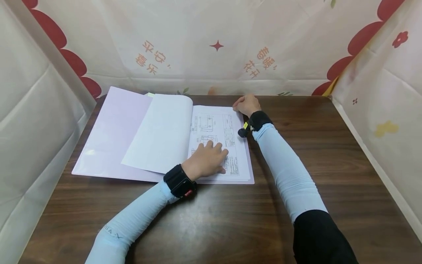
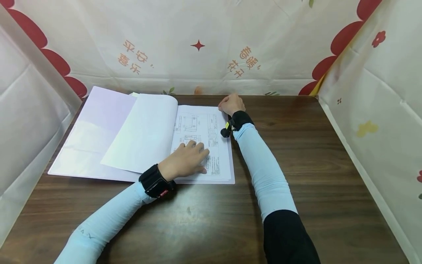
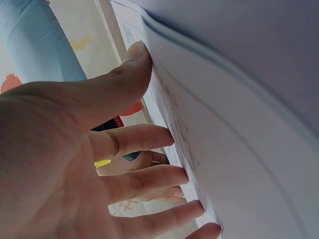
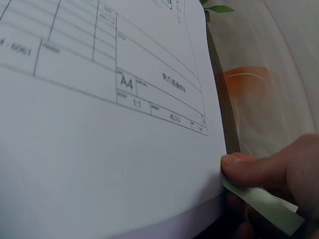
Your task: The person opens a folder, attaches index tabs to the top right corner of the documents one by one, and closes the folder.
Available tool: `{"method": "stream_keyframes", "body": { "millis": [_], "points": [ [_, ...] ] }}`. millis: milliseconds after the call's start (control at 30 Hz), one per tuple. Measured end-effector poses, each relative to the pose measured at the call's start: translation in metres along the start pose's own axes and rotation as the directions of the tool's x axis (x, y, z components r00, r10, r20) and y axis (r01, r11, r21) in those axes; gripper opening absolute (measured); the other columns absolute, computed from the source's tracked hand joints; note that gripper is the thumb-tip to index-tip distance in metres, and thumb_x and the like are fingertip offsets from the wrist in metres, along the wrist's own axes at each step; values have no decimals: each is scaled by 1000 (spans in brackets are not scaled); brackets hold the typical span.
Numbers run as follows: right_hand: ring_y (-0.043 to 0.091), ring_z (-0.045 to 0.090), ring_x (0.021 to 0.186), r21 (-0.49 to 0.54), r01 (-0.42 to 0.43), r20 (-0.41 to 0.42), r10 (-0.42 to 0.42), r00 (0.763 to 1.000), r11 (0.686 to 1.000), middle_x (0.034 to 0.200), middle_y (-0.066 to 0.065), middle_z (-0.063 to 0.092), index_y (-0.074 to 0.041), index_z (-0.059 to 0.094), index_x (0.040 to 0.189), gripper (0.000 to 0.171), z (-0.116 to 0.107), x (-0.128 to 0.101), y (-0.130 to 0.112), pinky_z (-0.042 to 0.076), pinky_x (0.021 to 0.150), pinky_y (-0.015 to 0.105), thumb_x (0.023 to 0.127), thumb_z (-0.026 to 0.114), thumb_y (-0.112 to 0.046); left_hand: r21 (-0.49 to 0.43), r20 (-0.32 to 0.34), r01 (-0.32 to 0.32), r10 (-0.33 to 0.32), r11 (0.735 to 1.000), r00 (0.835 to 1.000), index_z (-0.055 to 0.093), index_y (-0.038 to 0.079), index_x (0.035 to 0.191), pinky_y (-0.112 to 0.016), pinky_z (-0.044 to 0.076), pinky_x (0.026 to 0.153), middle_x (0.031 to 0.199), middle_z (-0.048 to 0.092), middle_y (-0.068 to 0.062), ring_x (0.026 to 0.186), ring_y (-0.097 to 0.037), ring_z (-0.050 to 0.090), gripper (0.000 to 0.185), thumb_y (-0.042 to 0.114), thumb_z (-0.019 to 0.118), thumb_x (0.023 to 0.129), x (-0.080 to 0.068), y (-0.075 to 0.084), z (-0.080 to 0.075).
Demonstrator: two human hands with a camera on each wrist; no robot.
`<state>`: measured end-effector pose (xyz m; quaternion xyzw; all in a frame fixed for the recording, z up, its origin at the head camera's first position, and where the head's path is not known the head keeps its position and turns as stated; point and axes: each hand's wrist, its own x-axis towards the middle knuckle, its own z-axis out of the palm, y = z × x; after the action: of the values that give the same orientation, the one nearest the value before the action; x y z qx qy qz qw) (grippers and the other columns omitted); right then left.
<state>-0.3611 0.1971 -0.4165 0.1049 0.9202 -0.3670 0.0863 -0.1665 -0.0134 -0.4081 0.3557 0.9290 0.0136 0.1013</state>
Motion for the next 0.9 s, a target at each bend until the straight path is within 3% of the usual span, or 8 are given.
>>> {"method": "stream_keyframes", "body": {
  "millis": [200, 400, 733, 900],
  "points": [
    [33, 60, 106, -139, 62, 3, -62, 998, 988, 118, 12, 69, -9, 78, 107, 21, -1, 6, -2, 44, 95, 48, 95, 71, -25, -14, 5, 0, 0, 1000, 1000, 57, 18, 142, -48, 52, 95, 138, 60, -10, 118, -31, 57, 63, 51, 74, 92, 0, 1, -1],
    [33, 61, 103, -214, 24, -59, -37, 998, 977, 113, 14, 69, -6, 72, 111, 30, -2, 3, -4, 46, 88, 45, 93, 76, -30, 17, 1, 4, -4, 1000, 1000, 57, 18, 143, -46, 52, 95, 137, 60, -10, 114, -30, 57, 64, 52, 73, 92, 0, 1, -1],
    [35, 55, 112, -48, -2, -15, 1, 1000, 999, 123, 13, 66, -11, 72, 116, 22, -1, -5, 1, 40, 96, 48, 99, 68, -25, 16, 11, -6, 5, 1000, 1000, 56, 18, 145, -45, 52, 94, 137, 61, -9, 113, -29, 58, 65, 51, 73, 92, 0, 0, -1],
    [36, 55, 112, -28, 11, -49, -13, 999, 1000, 124, 14, 65, -11, 72, 115, 19, 2, -12, -1, 40, 97, 49, 101, 63, -22, 14, 6, -4, 4, 1000, 1000, 56, 18, 144, -45, 52, 93, 136, 61, -9, 113, -29, 59, 65, 52, 73, 92, 1, 0, -2]
  ]
}}
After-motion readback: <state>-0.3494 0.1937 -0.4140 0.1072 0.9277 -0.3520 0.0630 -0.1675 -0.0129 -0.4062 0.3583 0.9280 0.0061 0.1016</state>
